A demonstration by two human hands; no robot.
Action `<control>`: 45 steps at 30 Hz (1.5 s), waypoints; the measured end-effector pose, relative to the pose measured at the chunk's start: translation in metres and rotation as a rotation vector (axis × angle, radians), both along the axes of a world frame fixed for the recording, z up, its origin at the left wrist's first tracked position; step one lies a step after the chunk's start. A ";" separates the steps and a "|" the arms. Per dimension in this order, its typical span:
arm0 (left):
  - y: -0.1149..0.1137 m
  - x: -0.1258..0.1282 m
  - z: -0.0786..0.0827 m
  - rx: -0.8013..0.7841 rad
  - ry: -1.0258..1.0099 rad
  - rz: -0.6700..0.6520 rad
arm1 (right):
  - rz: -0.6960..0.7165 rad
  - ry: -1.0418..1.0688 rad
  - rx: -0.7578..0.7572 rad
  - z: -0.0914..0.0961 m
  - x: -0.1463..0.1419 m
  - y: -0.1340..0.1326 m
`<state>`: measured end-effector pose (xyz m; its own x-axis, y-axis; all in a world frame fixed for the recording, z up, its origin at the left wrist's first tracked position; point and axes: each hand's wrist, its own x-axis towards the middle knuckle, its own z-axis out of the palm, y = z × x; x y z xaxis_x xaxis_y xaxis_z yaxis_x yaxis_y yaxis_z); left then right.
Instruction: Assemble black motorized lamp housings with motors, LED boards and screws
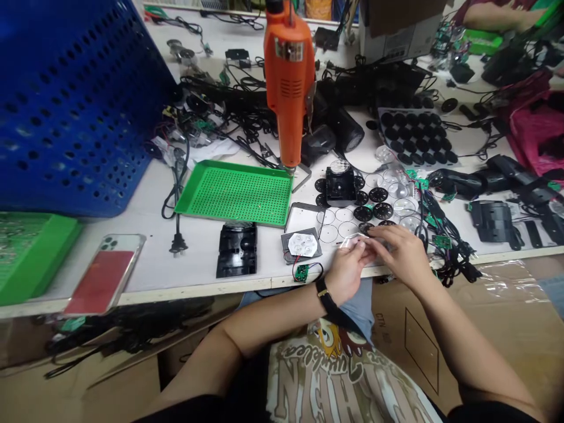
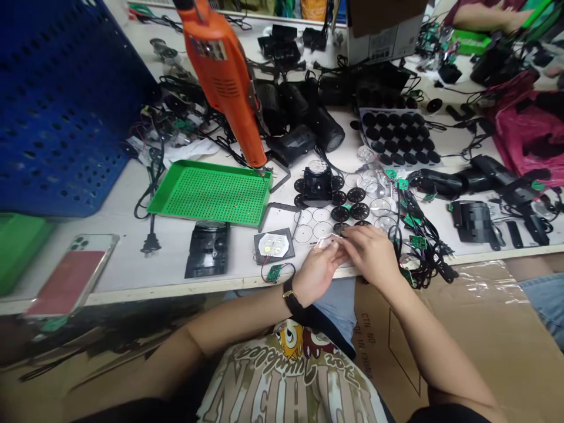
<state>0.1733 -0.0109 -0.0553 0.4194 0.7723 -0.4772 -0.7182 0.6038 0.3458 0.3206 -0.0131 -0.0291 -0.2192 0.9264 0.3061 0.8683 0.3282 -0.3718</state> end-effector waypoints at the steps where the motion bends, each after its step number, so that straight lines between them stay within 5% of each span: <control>1: -0.001 0.001 -0.001 0.003 0.007 0.002 | -0.009 -0.026 -0.012 0.000 -0.001 0.003; 5: -0.002 0.007 -0.003 -0.004 0.028 0.014 | -0.007 -0.108 -0.065 0.012 0.004 0.019; 7: -0.004 0.006 -0.003 -0.028 0.032 0.003 | -0.148 -0.069 0.064 0.027 0.013 0.030; 9: -0.008 -0.001 0.000 -0.063 0.013 -0.058 | -0.383 0.110 0.264 0.044 0.021 0.039; 11: -0.015 -0.018 0.007 -0.037 -0.002 -0.227 | -0.492 0.436 0.265 0.055 0.020 0.041; 14: -0.021 -0.057 0.026 0.307 0.211 -0.460 | -0.389 0.815 -0.086 0.052 -0.001 0.031; 19: -0.011 -0.121 0.057 1.040 1.159 -0.011 | -0.227 1.090 -0.425 0.021 -0.057 0.009; 23: -0.001 -0.140 0.056 1.362 1.487 0.126 | -0.182 1.175 -0.520 0.016 -0.088 0.007; 30: -0.007 -0.154 0.048 1.347 1.527 0.125 | -0.092 1.041 -0.535 0.025 -0.115 0.005; 35: -0.015 -0.190 0.044 1.272 1.509 0.097 | 0.067 0.701 -0.429 0.038 -0.130 0.013; 39: -0.025 -0.219 0.037 1.190 1.530 0.143 | 0.254 0.320 -0.147 0.043 -0.156 0.059; 45: -0.038 -0.236 0.034 1.134 1.481 0.223 | 0.349 0.057 -0.227 0.029 -0.209 0.142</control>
